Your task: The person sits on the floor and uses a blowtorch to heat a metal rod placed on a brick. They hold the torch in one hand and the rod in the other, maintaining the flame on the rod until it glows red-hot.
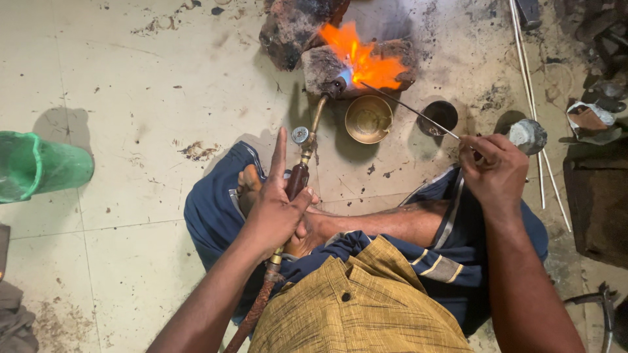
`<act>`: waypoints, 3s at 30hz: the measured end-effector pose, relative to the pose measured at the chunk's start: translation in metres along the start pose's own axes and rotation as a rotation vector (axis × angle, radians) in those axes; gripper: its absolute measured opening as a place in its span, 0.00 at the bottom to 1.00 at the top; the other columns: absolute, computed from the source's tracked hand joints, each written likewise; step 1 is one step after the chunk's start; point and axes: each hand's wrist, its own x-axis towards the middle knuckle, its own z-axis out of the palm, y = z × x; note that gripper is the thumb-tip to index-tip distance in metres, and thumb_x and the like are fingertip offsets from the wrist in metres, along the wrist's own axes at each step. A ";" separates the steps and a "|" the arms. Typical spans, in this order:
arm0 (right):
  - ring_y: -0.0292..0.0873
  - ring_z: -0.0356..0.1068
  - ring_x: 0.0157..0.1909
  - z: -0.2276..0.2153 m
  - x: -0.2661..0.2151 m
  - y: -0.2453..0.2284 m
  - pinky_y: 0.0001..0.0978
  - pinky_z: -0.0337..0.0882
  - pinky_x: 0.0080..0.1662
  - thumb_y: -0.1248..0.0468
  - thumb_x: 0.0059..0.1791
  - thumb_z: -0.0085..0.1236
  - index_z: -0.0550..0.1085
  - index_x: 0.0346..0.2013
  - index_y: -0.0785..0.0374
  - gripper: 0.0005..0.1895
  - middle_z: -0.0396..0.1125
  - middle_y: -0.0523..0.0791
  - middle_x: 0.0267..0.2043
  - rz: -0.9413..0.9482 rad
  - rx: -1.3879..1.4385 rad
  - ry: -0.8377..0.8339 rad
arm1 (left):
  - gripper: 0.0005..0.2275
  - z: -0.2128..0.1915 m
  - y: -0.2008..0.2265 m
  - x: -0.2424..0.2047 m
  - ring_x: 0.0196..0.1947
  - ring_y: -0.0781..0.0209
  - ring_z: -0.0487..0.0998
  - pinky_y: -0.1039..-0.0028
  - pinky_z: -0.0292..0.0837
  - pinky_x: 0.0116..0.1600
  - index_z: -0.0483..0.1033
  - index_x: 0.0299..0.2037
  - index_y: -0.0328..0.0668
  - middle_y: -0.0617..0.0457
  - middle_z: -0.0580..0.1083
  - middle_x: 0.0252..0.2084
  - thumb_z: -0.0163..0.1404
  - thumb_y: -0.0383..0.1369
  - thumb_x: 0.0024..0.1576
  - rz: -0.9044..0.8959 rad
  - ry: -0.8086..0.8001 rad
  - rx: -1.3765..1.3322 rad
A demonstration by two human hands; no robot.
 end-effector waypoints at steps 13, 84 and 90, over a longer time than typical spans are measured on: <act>0.36 0.74 0.33 -0.003 -0.002 0.008 0.24 0.73 0.36 0.70 0.55 0.68 0.83 0.47 0.64 0.06 0.75 0.47 0.40 0.015 0.019 -0.012 | 0.46 -0.001 0.003 -0.002 0.13 0.72 0.70 0.79 0.69 0.16 0.30 0.76 0.75 0.54 0.72 0.29 0.49 0.21 0.58 -0.030 -0.011 -0.119; 0.32 0.69 0.25 -0.001 -0.017 -0.144 0.22 0.69 0.28 0.73 0.56 0.52 0.70 0.66 0.63 0.22 0.78 0.45 0.37 0.258 0.434 -0.204 | 0.47 0.003 0.002 -0.020 0.14 0.63 0.75 0.74 0.75 0.17 0.16 0.75 0.61 0.47 0.76 0.26 0.48 0.27 0.61 -0.078 0.018 0.072; 0.35 0.78 0.28 -0.024 -0.069 -0.125 0.27 0.76 0.29 0.71 0.54 0.48 0.72 0.60 0.62 0.19 0.78 0.46 0.37 0.372 0.235 -0.479 | 0.47 0.002 -0.005 -0.015 0.14 0.63 0.75 0.74 0.75 0.18 0.17 0.74 0.58 0.50 0.75 0.26 0.49 0.25 0.60 -0.023 0.040 0.054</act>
